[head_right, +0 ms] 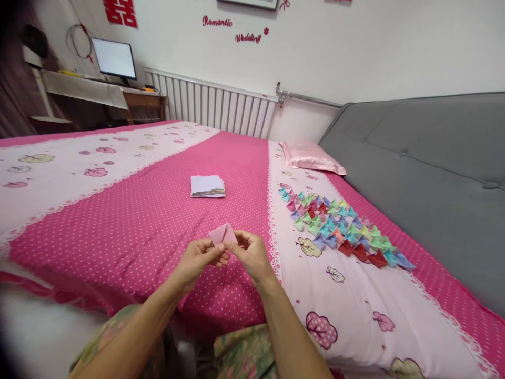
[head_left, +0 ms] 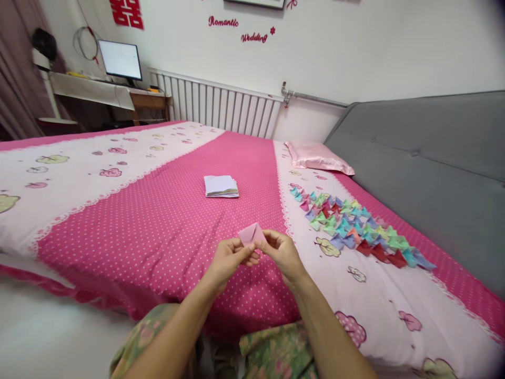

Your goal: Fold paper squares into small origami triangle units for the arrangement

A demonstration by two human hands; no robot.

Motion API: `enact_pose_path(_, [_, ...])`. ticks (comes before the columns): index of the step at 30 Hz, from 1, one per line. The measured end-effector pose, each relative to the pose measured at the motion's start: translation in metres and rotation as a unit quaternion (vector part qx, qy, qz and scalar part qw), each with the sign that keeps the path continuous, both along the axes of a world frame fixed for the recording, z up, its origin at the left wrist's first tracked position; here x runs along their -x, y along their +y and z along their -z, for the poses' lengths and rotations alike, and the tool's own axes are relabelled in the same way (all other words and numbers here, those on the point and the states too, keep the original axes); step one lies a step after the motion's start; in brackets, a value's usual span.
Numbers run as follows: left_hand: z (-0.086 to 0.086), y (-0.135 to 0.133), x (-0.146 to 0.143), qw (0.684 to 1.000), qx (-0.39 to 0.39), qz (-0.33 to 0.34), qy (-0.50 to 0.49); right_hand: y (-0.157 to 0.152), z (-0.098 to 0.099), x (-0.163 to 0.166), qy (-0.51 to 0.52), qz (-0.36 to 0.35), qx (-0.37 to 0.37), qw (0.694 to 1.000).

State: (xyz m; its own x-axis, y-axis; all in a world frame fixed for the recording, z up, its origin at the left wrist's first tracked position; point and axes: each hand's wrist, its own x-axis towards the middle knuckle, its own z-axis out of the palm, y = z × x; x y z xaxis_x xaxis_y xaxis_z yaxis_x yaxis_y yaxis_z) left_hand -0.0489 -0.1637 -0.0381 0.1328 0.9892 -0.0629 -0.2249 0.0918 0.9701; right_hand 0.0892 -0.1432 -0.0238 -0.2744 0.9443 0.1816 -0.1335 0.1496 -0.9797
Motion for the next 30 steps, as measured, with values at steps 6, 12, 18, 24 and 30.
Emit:
enact_pose_path(6, [0.0043,0.0029,-0.0015,0.999,-0.03,-0.01,0.039,0.0006,0.0016,-0.0006,-0.028,0.027,-0.012,0.999])
enact_pose_path(12, [0.0025,0.0029,0.0009,0.993,-0.076,-0.053,0.069,0.0019,0.0015,-0.0011,-0.046,0.044,-0.022,0.998])
enact_pose_path(18, [0.0005,0.0038,0.0034,0.987,-0.088,-0.097,0.091,0.0013,0.0038,0.0004,-0.034,0.022,-0.026,0.999])
enact_pose_path(24, [0.0038,0.0041,0.0036,0.987,-0.094,-0.083,0.098,0.0005,0.0055,0.0006,-0.03,0.012,-0.012,0.999])
enact_pose_path(30, [0.0029,0.0013,0.001,0.995,-0.077,-0.014,0.066,0.0014,0.0047,0.0008,-0.028,0.047,0.001,0.998])
